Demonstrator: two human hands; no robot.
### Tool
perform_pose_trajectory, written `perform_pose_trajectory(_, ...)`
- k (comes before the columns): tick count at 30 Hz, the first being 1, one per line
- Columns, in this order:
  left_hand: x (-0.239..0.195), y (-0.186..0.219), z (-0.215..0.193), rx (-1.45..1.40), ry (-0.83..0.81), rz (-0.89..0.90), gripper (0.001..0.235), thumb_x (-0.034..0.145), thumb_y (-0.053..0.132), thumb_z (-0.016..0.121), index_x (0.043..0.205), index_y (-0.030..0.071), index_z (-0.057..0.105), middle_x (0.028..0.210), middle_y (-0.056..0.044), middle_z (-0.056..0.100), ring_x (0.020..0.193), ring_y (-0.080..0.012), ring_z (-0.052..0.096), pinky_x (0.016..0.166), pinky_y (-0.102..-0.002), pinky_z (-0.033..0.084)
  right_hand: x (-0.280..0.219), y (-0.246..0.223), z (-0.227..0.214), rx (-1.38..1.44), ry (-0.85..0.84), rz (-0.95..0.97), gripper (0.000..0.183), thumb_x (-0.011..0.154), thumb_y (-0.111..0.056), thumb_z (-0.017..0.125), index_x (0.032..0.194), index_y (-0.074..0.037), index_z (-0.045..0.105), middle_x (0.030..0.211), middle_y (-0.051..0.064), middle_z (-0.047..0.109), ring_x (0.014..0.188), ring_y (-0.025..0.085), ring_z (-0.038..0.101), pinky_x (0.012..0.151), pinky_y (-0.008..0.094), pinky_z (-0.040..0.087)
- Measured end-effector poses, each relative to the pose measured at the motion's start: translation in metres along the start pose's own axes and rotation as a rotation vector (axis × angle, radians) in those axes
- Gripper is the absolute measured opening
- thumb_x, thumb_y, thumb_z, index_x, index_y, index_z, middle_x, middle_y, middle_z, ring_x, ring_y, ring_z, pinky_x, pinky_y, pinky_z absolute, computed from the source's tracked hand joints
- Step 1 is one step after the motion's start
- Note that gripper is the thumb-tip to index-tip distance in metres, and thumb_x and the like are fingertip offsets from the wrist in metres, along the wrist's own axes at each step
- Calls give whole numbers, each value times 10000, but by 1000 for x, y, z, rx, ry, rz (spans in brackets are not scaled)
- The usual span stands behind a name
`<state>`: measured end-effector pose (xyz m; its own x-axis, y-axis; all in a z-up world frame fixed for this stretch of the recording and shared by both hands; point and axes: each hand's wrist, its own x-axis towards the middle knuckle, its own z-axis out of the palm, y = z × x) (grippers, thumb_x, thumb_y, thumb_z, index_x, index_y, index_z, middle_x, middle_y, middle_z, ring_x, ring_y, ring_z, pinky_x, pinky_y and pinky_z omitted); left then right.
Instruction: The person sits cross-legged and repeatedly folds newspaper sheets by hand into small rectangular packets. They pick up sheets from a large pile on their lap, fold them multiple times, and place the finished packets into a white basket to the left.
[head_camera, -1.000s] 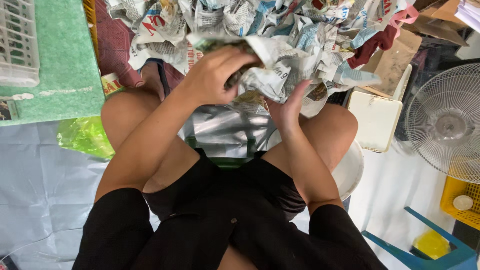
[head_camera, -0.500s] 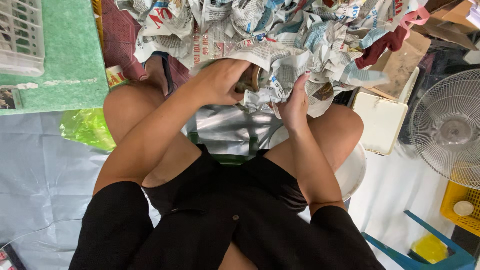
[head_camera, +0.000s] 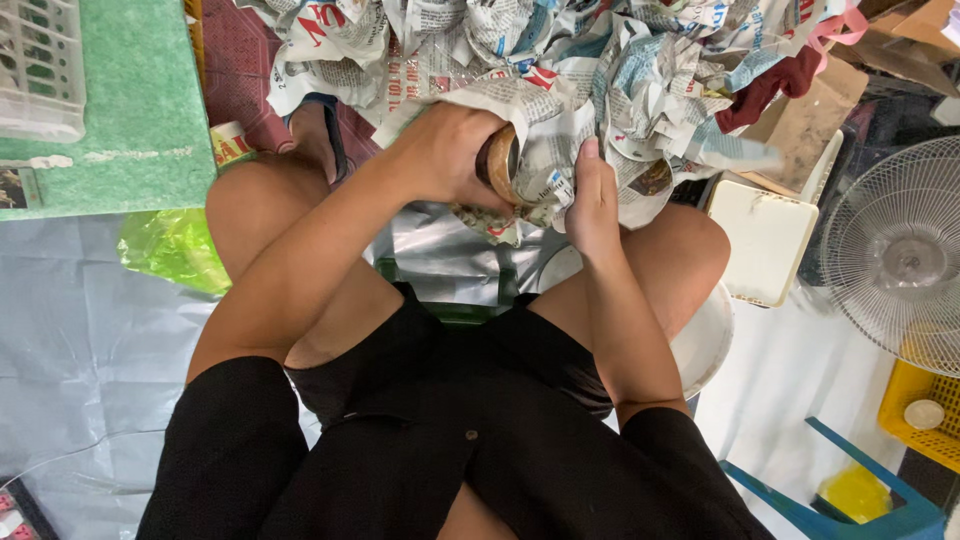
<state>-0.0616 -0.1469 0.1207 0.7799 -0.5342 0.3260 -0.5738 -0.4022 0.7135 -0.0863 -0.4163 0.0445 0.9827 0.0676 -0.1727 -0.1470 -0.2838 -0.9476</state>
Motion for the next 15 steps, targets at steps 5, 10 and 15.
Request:
perform_pose_trajectory(5,1,2,-17,-52,-39,1,904,599,494,1029,1263,43,611,1153,-158,694,1017,-377,702,882,-443,561,-5,-15,7,178,-42,-105,596,1147,-420,310,1093,56,666,1058,56,689,961,131,584,922,302,469)
perform_pose_trajectory(10,-9,-7,-36,-110,146,102,898,712,396,1030,1375,84,512,1372,-136,663,1216,-328,703,1003,-394,578,1,-23,-9,241,-22,-123,638,1129,-497,314,1149,27,678,1118,67,713,1032,157,641,959,296,499)
perform_pose_trajectory(15,-26,-44,-48,29,378,10,878,810,324,994,1430,35,442,1352,-196,570,1271,-371,612,1051,-438,535,25,-11,-63,549,315,-57,665,1070,-517,489,1431,40,534,1304,124,548,1138,219,546,982,352,446)
